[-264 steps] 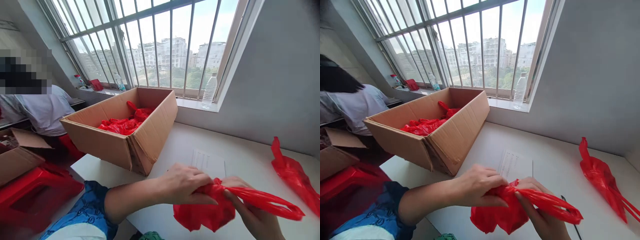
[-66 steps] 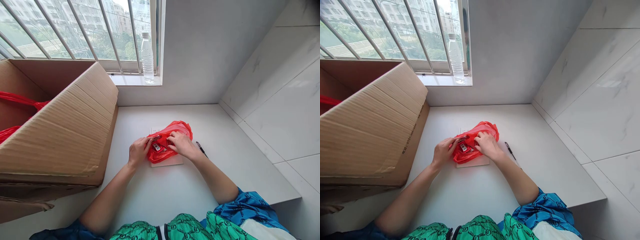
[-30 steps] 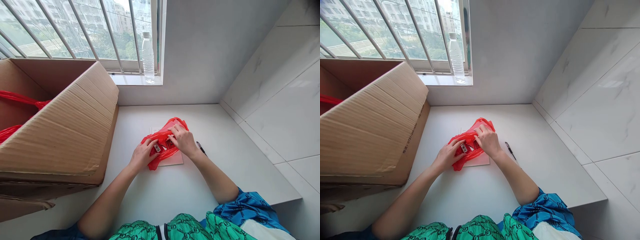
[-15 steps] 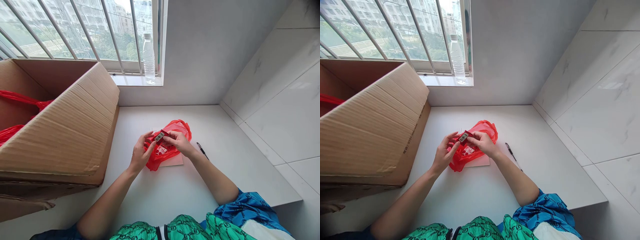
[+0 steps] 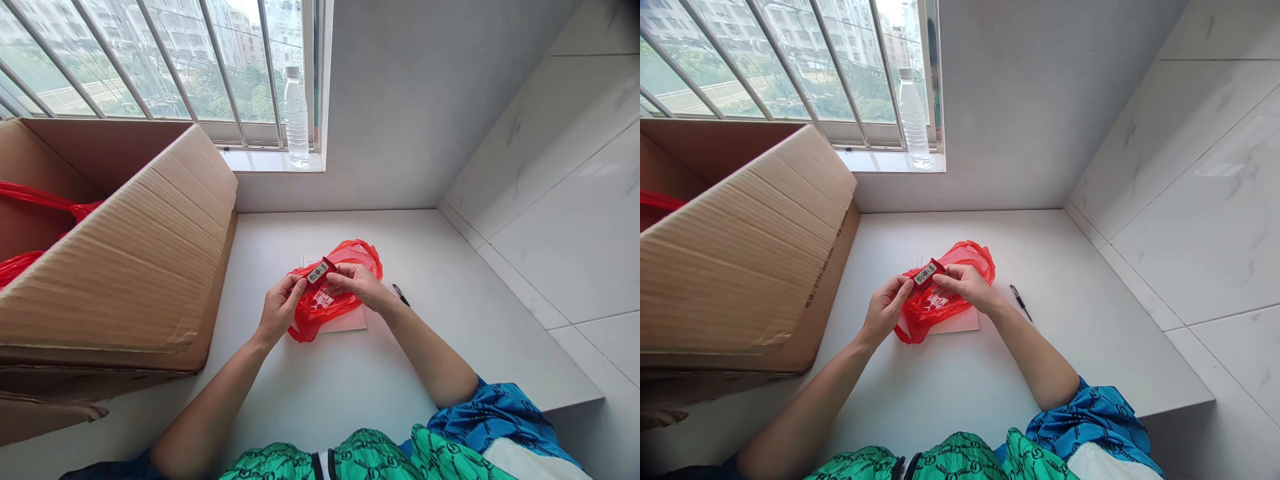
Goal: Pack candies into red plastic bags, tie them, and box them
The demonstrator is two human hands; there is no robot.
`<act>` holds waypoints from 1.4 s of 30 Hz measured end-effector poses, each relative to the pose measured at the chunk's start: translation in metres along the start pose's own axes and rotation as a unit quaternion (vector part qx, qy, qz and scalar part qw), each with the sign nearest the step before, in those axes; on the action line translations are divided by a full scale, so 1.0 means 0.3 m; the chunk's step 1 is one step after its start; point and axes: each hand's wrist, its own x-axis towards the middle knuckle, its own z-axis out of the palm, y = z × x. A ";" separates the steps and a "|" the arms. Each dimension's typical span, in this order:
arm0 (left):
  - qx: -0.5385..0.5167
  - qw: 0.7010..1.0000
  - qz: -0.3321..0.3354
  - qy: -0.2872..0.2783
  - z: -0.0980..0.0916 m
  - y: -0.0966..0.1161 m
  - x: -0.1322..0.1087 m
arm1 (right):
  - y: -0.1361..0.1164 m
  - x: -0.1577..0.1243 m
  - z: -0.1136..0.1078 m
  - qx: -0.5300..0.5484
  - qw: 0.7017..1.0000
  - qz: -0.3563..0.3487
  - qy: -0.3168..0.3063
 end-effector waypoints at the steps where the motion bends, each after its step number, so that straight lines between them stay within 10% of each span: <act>1: 0.005 1.000 0.005 0.000 -0.001 -0.002 0.001 | 0.002 0.002 -0.002 -0.004 1.000 -0.003 0.003; 8: 0.225 0.973 0.017 -0.040 -0.006 -0.029 0.003 | 0.019 0.001 -0.021 -0.125 0.985 -0.086 0.077; 14: 0.496 0.862 0.045 -0.094 0.023 -0.048 -0.007 | 0.023 0.005 -0.032 -0.382 0.890 -0.164 0.189; 20: 0.474 0.869 0.080 -0.122 0.016 -0.049 -0.005 | 0.053 0.023 -0.034 -0.569 0.805 -0.092 0.138; 31: 0.317 0.930 0.139 -0.126 -0.003 -0.027 0.005 | 0.039 0.001 -0.035 -0.509 0.852 -0.100 0.074; 36: 0.028 0.999 0.018 -0.015 -0.006 0.030 0.005 | 0.002 -0.010 -0.017 -0.405 0.907 -0.087 0.071; 42: -0.138 0.986 -0.086 0.043 0.011 0.044 0.003 | 0.005 -0.016 0.035 -0.163 0.986 -0.033 0.020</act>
